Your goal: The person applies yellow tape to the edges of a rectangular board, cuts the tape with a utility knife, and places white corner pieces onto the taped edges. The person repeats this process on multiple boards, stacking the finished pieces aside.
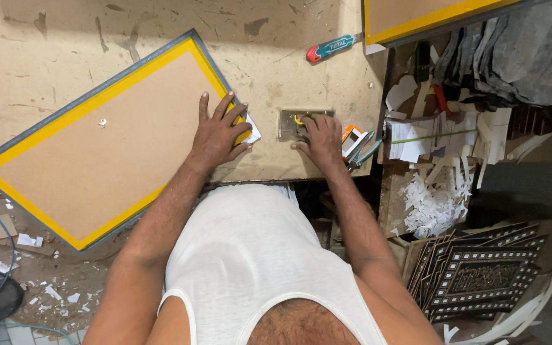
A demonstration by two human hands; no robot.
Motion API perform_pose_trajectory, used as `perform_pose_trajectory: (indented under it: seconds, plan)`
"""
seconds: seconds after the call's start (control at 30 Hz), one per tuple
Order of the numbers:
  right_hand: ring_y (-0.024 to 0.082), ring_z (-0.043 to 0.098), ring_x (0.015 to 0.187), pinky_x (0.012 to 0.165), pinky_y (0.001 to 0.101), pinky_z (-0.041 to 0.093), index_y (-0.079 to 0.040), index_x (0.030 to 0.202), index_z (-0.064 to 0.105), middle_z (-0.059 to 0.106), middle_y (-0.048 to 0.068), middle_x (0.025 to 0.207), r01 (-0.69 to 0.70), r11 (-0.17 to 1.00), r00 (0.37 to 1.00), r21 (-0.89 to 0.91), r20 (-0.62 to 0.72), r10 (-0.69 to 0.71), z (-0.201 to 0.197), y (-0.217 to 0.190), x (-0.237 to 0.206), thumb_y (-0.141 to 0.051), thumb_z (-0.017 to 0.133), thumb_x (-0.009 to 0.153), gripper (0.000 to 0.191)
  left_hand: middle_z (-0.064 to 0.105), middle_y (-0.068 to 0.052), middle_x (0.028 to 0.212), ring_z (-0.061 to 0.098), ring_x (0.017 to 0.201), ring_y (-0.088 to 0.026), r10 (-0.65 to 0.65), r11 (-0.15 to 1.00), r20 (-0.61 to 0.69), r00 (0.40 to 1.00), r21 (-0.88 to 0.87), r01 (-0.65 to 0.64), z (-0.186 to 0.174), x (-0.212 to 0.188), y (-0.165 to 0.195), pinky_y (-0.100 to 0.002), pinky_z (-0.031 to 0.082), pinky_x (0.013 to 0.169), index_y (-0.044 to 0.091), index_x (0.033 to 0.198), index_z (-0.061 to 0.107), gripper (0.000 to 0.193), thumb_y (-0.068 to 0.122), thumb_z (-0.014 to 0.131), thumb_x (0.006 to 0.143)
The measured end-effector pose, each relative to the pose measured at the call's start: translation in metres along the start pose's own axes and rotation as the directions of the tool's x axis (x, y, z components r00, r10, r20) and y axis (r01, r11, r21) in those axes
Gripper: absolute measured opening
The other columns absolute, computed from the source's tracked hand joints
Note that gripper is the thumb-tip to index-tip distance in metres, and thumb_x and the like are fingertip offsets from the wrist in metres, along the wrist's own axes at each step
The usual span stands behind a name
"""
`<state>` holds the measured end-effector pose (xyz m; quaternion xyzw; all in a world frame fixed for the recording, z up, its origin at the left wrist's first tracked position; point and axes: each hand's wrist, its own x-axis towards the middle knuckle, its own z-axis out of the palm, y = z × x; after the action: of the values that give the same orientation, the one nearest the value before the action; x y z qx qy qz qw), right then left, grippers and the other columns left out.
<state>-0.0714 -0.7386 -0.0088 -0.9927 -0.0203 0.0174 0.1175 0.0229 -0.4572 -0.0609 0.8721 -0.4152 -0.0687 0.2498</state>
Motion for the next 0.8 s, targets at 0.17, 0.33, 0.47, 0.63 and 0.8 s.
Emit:
perform_pose_trajectory:
  seconds: [0.17, 0.33, 0.47, 0.63, 0.8]
  plan:
    - [0.038, 0.064, 0.098, 0.086, 0.0491, 0.051, -0.002, 0.105, 0.063, 0.064, 0.019, 0.103, -0.250, 0.963, 0.915, 0.103, 0.349, 0.201, 0.014, -0.022, -0.001, -0.026, 0.079, 0.078, 0.039, 0.055, -0.005, 0.149, 0.029, 0.154, -0.034, -0.003, 0.999, -0.001, 1.000, 0.033, 0.003, -0.001, 0.000, 0.001, -0.074, 0.004, 0.120, 0.028, 0.107, 0.074, 0.034, 0.048, 0.080, 0.081]
    - [0.039, 0.069, 0.082, 0.076, 0.0514, 0.054, -0.001, 0.089, 0.066, 0.068, 0.020, 0.084, -0.309, 0.929, 0.878, 0.203, 0.438, 0.196, 0.027, -0.054, 0.001, -0.034, 0.067, 0.090, 0.033, 0.056, -0.005, 0.149, 0.029, 0.154, -0.033, -0.006, 0.999, -0.030, 1.000, 0.031, 0.007, -0.002, -0.001, 0.001, -0.073, 0.005, 0.121, 0.027, 0.108, 0.074, 0.031, 0.047, 0.078, 0.084]
    - [0.039, 0.069, 0.078, 0.071, 0.0517, 0.054, -0.003, 0.084, 0.069, 0.069, 0.019, 0.079, -0.290, 0.936, 0.897, 0.200, 0.398, 0.192, 0.037, -0.063, 0.004, -0.042, 0.070, 0.089, 0.039, 0.056, -0.005, 0.149, 0.030, 0.154, -0.033, -0.013, 0.999, -0.036, 0.999, 0.030, 0.014, -0.001, -0.002, 0.001, -0.073, 0.006, 0.121, 0.027, 0.109, 0.075, 0.032, 0.047, 0.078, 0.083]
    - [0.035, 0.071, 0.076, 0.069, 0.0480, 0.055, -0.005, 0.081, 0.069, 0.070, 0.015, 0.079, -0.246, 0.946, 0.940, 0.213, 0.292, 0.179, 0.046, -0.066, 0.003, -0.045, 0.072, 0.087, 0.040, 0.056, -0.005, 0.149, 0.030, 0.154, -0.033, -0.011, 1.000, -0.052, 0.999, 0.020, 0.012, 0.000, -0.003, 0.000, -0.073, 0.006, 0.121, 0.027, 0.108, 0.075, 0.031, 0.047, 0.077, 0.084]
    - [0.036, 0.070, 0.077, 0.068, 0.0481, 0.054, -0.005, 0.082, 0.070, 0.070, 0.016, 0.080, -0.184, 0.943, 0.967, 0.276, 0.224, 0.123, 0.035, -0.074, -0.003, -0.050, 0.071, 0.091, 0.046, 0.056, -0.004, 0.148, 0.030, 0.154, -0.032, -0.001, 1.000, -0.035, 0.999, 0.021, 0.002, 0.000, -0.004, -0.004, -0.071, 0.006, 0.122, 0.026, 0.108, 0.074, 0.040, 0.047, 0.083, 0.075]
